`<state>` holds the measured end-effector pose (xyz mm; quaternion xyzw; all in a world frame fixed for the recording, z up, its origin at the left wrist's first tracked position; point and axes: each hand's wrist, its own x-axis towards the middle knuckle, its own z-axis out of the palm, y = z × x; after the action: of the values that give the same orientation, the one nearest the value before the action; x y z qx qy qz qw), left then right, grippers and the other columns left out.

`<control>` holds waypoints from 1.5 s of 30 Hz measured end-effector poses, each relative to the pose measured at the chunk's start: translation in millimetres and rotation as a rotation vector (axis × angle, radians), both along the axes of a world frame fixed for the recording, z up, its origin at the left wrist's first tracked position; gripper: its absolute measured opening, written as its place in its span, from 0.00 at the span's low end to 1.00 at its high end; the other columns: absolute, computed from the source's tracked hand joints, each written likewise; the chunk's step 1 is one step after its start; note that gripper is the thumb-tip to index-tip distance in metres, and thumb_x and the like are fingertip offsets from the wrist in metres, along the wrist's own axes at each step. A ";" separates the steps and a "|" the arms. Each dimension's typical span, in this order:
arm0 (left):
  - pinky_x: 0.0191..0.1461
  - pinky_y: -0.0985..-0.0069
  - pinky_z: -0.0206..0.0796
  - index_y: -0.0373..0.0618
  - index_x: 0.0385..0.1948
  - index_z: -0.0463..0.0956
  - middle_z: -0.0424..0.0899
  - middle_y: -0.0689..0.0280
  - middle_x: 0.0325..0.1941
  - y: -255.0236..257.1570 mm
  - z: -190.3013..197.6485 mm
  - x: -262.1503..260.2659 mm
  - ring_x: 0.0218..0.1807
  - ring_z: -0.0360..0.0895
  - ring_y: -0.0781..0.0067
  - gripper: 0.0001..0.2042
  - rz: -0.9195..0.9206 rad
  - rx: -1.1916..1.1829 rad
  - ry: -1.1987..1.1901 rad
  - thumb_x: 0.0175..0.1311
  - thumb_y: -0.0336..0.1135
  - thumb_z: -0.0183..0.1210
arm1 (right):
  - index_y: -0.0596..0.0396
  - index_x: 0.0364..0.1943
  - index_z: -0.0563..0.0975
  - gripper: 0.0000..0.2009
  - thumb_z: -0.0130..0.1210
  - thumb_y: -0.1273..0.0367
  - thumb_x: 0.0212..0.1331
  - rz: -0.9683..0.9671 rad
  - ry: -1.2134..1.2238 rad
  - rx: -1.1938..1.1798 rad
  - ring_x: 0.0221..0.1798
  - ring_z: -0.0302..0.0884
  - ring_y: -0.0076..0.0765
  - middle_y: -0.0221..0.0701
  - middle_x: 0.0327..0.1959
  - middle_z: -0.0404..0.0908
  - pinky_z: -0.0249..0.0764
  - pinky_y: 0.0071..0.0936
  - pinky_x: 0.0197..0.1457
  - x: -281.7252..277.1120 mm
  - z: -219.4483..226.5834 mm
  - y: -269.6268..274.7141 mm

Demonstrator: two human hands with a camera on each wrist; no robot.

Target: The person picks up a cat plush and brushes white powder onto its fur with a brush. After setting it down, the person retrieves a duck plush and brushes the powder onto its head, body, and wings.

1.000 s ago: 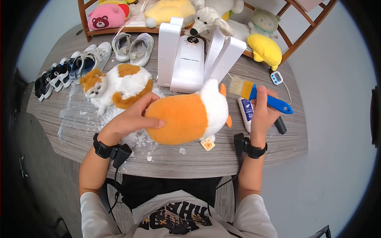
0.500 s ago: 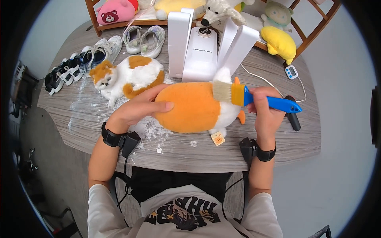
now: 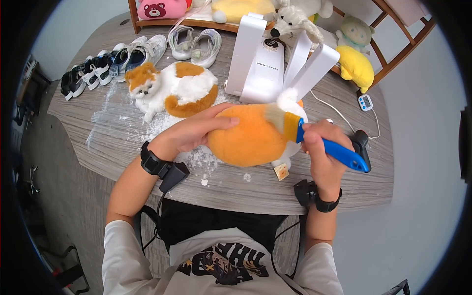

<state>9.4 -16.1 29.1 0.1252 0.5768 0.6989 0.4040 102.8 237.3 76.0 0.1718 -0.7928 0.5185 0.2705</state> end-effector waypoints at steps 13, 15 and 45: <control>0.58 0.77 0.71 0.44 0.64 0.62 0.74 0.64 0.60 -0.2 -11.3 -3.5 0.60 0.74 0.77 0.24 0.069 0.055 -0.034 0.70 0.44 0.54 | 0.59 0.28 0.79 0.05 0.61 0.74 0.61 -0.325 -0.061 -0.137 0.25 0.74 0.20 0.29 0.23 0.80 0.69 0.20 0.29 18.4 -14.6 -19.4; 0.61 0.78 0.71 0.42 0.64 0.61 0.73 0.62 0.62 0.1 -8.4 -2.1 0.63 0.73 0.76 0.23 0.065 0.054 -0.058 0.72 0.40 0.52 | 0.59 0.25 0.76 0.10 0.59 0.71 0.64 -0.486 -0.013 -0.166 0.21 0.70 0.19 0.28 0.20 0.77 0.65 0.18 0.26 7.8 -8.1 1.8; 0.52 0.77 0.77 0.42 0.56 0.68 0.78 0.64 0.53 -5.7 -26.1 -12.8 0.54 0.80 0.76 0.18 0.124 0.167 -0.155 0.73 0.44 0.49 | 0.57 0.31 0.82 0.03 0.64 0.73 0.56 0.154 -0.045 -0.020 0.27 0.80 0.33 0.34 0.28 0.84 0.74 0.25 0.33 15.5 12.8 -23.3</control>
<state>-3.4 -21.8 3.1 0.0682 0.4904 0.7757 0.3914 118.3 213.9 88.8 0.2181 -0.7777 0.5495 0.2137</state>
